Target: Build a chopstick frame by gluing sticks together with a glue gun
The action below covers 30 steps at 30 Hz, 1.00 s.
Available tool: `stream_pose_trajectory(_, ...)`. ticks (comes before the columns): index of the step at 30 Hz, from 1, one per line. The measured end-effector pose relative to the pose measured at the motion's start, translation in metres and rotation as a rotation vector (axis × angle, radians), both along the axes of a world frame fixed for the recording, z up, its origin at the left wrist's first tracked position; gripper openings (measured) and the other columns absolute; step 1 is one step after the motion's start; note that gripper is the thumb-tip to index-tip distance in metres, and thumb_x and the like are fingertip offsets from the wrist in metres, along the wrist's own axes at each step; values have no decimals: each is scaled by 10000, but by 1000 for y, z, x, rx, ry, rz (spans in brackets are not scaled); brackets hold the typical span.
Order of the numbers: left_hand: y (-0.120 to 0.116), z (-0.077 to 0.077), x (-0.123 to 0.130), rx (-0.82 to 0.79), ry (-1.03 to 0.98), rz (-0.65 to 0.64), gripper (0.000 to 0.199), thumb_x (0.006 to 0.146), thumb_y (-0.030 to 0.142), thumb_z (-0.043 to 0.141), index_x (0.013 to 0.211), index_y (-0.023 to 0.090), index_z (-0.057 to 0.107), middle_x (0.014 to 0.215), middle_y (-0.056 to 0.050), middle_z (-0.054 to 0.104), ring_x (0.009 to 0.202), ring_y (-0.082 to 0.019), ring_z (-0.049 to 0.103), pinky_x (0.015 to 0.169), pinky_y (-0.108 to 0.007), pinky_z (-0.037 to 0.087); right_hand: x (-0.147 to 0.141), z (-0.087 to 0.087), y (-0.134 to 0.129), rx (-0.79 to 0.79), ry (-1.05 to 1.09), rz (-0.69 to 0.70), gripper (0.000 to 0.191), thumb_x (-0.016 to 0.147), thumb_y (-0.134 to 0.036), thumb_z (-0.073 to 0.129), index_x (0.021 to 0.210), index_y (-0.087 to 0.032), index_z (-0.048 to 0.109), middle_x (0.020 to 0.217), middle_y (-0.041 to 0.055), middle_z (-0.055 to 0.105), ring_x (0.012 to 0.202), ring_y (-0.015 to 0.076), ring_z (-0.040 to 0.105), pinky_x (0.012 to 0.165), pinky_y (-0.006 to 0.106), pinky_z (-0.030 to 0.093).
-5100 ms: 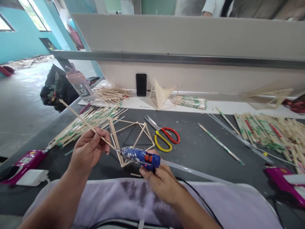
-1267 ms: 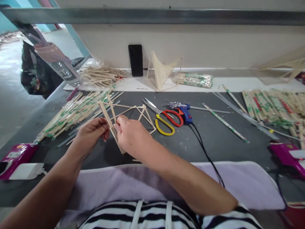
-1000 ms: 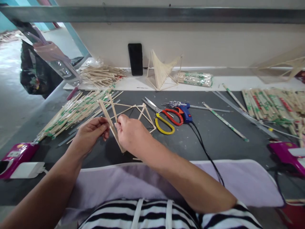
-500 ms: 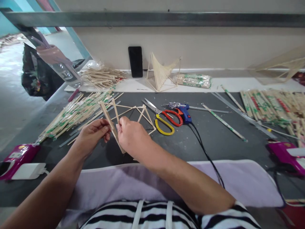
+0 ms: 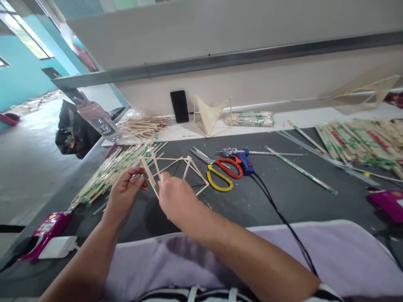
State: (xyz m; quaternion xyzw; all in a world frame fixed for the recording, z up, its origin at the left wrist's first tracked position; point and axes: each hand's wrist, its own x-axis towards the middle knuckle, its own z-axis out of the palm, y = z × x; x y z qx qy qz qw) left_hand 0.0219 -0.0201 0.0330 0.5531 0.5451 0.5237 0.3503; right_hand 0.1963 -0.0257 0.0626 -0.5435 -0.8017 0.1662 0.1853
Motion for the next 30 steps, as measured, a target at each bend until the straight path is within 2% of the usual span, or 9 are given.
stream_pose_trajectory(3,2,8,1,21,18,24,266,805,293,619,1043,186,570,690,15,585,644,-114,567,602,-216,480,-1,-3,0,-4,29,4,206,951,-250,337,924,-191,533,730,60,685,667,200,670,515,263,324)
stream_pose_trajectory(8,5,19,3,61,15,1,247,821,285,603,1050,203,561,770,6,577,635,-101,539,530,-191,420,-1,0,-1,-31,68,31,202,944,-231,342,955,-167,533,779,89,689,713,216,677,562,271,387)
stream_pose_trajectory(13,12,27,0,19,51,-25,268,833,309,596,1084,221,564,632,38,523,556,-91,471,517,-182,369,-2,3,0,-78,76,65,174,928,-201,373,965,-153,537,849,121,693,768,225,682,613,282,428)
stream_pose_trajectory(18,22,34,-5,22,61,-12,259,803,315,623,1047,228,606,643,42,501,543,-83,432,519,-184,348,-3,1,1,-91,86,81,172,918,-173,378,994,-145,530,866,134,693,783,239,683,644,300,448)
stream_pose_trajectory(22,27,37,-6,-25,2,-52,276,788,305,644,1052,228,619,733,29,537,590,-74,453,558,-175,369,-3,0,1,-97,86,85,156,909,-164,386,980,-149,524,859,124,693,782,236,688,651,300,459)
stream_pose_trajectory(30,29,33,-2,-55,-70,-122,272,788,292,644,1053,234,629,746,26,548,601,-76,457,551,-169,369,-3,0,-1,-74,77,108,226,797,-45,401,964,-146,515,834,125,693,765,248,696,630,305,482)
